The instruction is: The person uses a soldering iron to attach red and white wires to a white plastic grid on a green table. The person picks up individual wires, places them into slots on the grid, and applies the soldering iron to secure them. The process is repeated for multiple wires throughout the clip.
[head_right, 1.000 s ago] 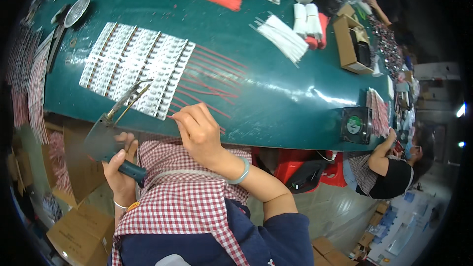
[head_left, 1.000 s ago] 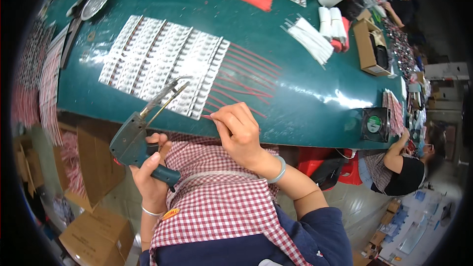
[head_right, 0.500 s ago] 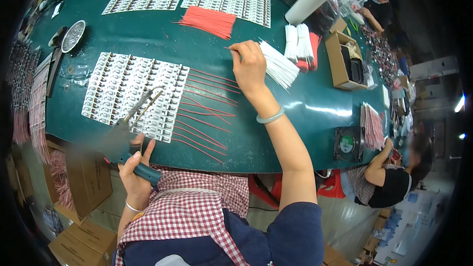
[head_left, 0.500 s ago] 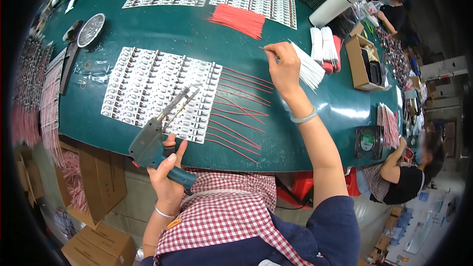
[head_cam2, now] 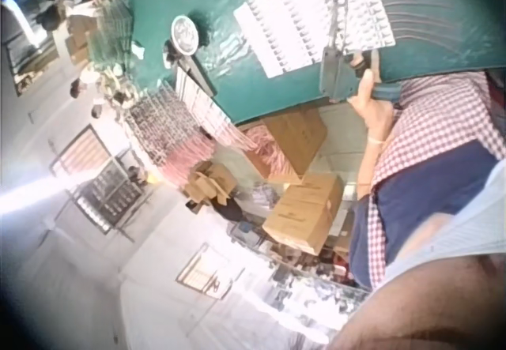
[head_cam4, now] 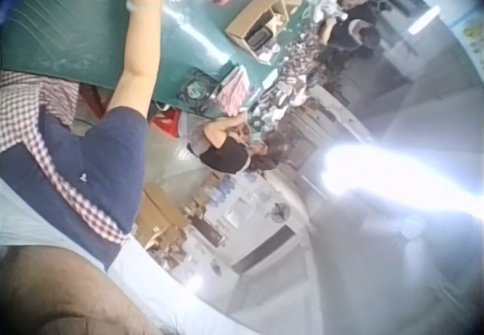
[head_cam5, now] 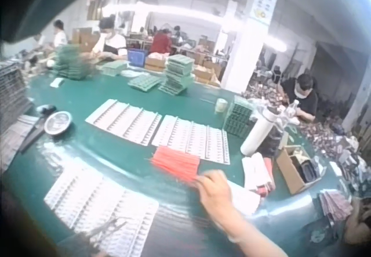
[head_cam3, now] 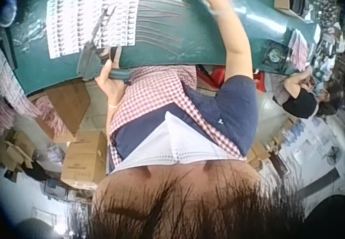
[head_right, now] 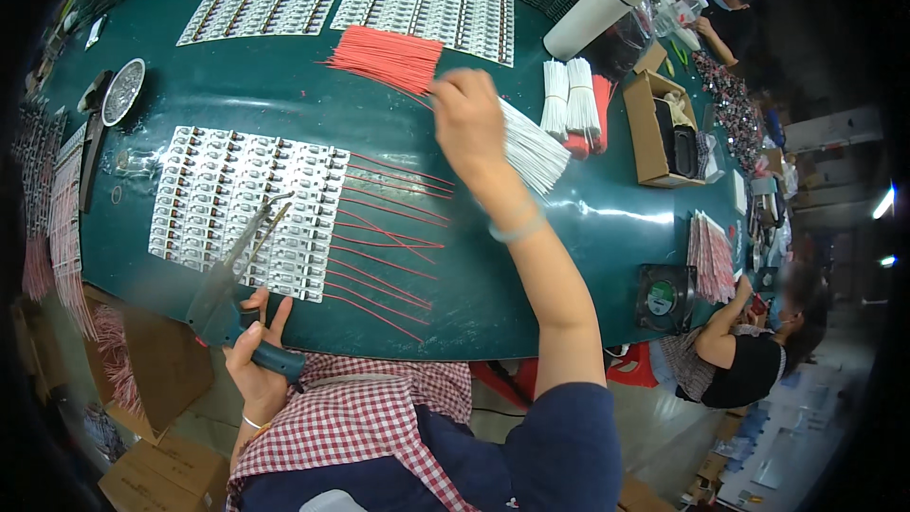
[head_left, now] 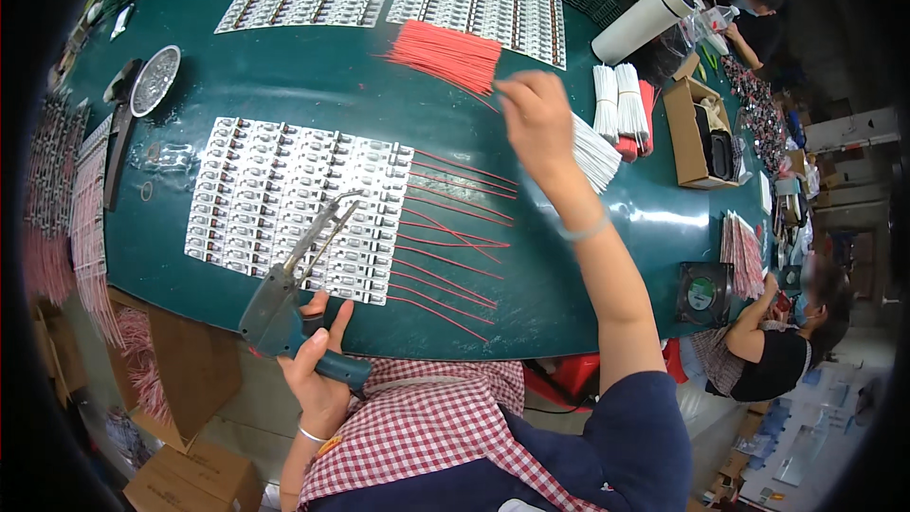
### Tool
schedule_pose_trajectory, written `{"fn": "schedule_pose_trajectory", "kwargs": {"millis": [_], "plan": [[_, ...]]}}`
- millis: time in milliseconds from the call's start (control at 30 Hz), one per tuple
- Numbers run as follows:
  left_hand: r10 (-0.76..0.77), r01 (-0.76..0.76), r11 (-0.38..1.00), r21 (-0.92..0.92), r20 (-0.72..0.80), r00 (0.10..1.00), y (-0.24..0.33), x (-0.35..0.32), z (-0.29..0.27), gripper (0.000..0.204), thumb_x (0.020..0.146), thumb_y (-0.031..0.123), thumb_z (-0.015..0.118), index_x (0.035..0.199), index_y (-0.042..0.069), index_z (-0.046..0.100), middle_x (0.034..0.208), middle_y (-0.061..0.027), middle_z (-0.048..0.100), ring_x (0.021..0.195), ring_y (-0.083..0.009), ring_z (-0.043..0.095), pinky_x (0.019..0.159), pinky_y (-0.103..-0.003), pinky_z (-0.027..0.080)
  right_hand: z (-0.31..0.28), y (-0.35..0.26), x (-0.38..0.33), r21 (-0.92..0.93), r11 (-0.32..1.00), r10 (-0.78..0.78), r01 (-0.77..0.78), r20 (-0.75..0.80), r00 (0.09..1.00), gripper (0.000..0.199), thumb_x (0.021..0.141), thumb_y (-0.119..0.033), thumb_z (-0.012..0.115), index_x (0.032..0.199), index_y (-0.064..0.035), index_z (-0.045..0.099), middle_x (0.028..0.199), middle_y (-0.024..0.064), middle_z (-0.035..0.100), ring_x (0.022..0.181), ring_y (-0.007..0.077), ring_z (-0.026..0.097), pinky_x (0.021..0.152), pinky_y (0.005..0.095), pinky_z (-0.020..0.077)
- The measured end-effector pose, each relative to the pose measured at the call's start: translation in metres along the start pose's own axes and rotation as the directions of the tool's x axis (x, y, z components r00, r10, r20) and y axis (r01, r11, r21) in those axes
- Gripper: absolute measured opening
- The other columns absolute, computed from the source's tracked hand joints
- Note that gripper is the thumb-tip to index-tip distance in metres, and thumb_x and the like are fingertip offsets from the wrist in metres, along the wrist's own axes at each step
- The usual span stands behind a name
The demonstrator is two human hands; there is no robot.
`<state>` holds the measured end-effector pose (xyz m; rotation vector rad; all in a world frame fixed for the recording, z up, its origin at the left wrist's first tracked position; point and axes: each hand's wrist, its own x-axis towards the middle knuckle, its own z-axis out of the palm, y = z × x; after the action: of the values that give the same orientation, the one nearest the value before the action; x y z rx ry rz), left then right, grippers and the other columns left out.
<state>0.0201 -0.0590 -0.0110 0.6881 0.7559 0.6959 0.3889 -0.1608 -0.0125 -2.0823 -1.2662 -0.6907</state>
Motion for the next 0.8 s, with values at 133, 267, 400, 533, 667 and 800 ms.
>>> {"fn": "schedule_pose_trajectory", "kwargs": {"millis": [133, 267, 400, 533, 667, 800], "plan": [[0.046, -0.047, 0.998, -0.042, -0.019, 0.999, 0.002, 0.004, 0.000, 0.049, 0.077, -0.001, 0.064, 0.124, 0.001, 0.051, 0.112, -0.0136, 0.059, 0.124, -0.0311, 0.051, 0.103, -0.058, 0.048, -0.055, 0.022, -0.056, -0.189, 0.958, 0.232, -0.217, 0.056, 0.971, 0.022, 0.073, 0.002, 0.073, 0.094, -0.0030, 0.069, 0.092, 0.0084, 0.061, 0.089, 0.0288, 0.057, 0.077, 0.0386, 0.0489], [0.083, -0.083, 0.997, 0.003, -0.041, 0.996, 0.009, 0.014, -0.011, 0.043, 0.079, 0.002, 0.064, 0.120, 0.001, 0.055, 0.114, -0.0125, 0.059, 0.124, -0.0303, 0.052, 0.103, -0.058, 0.046, -0.062, 0.029, -0.068, -0.248, 0.943, 0.236, -0.221, 0.034, 0.971, 0.021, 0.075, 0.000, 0.074, 0.095, -0.0012, 0.070, 0.093, 0.0091, 0.061, 0.089, 0.0283, 0.057, 0.077, 0.0383, 0.0483], [0.164, -0.166, 0.986, -0.018, -0.088, 0.983, 0.024, 0.029, -0.037, 0.044, 0.085, 0.004, 0.059, 0.128, -0.001, 0.050, 0.120, -0.0139, 0.057, 0.129, -0.0279, 0.049, 0.109, -0.056, 0.040, -0.051, 0.034, -0.064, -0.267, 0.939, 0.227, -0.218, 0.004, 0.974, 0.020, 0.075, 0.000, 0.073, 0.095, -0.0013, 0.070, 0.092, 0.0091, 0.061, 0.088, 0.0284, 0.057, 0.076, 0.0382, 0.0481], [0.272, -0.273, 0.962, 0.018, -0.165, 0.948, 0.049, 0.055, -0.064, 0.030, 0.093, 0.005, 0.053, 0.121, -0.006, 0.053, 0.123, -0.0124, 0.058, 0.126, -0.0244, 0.053, 0.112, -0.054, 0.038, -0.047, 0.039, -0.065, -0.285, 0.934, 0.225, -0.217, -0.006, 0.974, 0.017, 0.074, 0.000, 0.073, 0.091, -0.0025, 0.069, 0.089, 0.0083, 0.061, 0.085, 0.0285, 0.058, 0.075, 0.0389, 0.0479], [0.279, -0.292, 0.955, -0.057, -0.169, 0.945, 0.062, 0.084, -0.077, 0.026, 0.093, 0.004, 0.055, 0.117, -0.006, 0.055, 0.120, -0.0129, 0.060, 0.123, -0.0235, 0.055, 0.110, -0.054, 0.041, -0.044, 0.043, -0.065, -0.299, 0.934, 0.196, -0.194, -0.023, 0.980, 0.014, 0.074, 0.001, 0.072, 0.086, -0.0041, 0.066, 0.087, 0.0081, 0.061, 0.084, 0.0286, 0.058, 0.074, 0.0391, 0.0475], [0.281, -0.297, 0.951, -0.081, -0.168, 0.945, 0.067, 0.099, -0.079, 0.026, 0.093, 0.003, 0.056, 0.117, -0.007, 0.055, 0.117, -0.0129, 0.061, 0.120, -0.0229, 0.057, 0.109, -0.053, 0.043, -0.042, 0.044, -0.064, -0.311, 0.937, 0.165, -0.157, -0.002, 0.986, 0.014, 0.076, 0.002, 0.069, 0.087, -0.0051, 0.063, 0.085, 0.0093, 0.058, 0.084, 0.0294, 0.056, 0.073, 0.0396, 0.0470]]}}
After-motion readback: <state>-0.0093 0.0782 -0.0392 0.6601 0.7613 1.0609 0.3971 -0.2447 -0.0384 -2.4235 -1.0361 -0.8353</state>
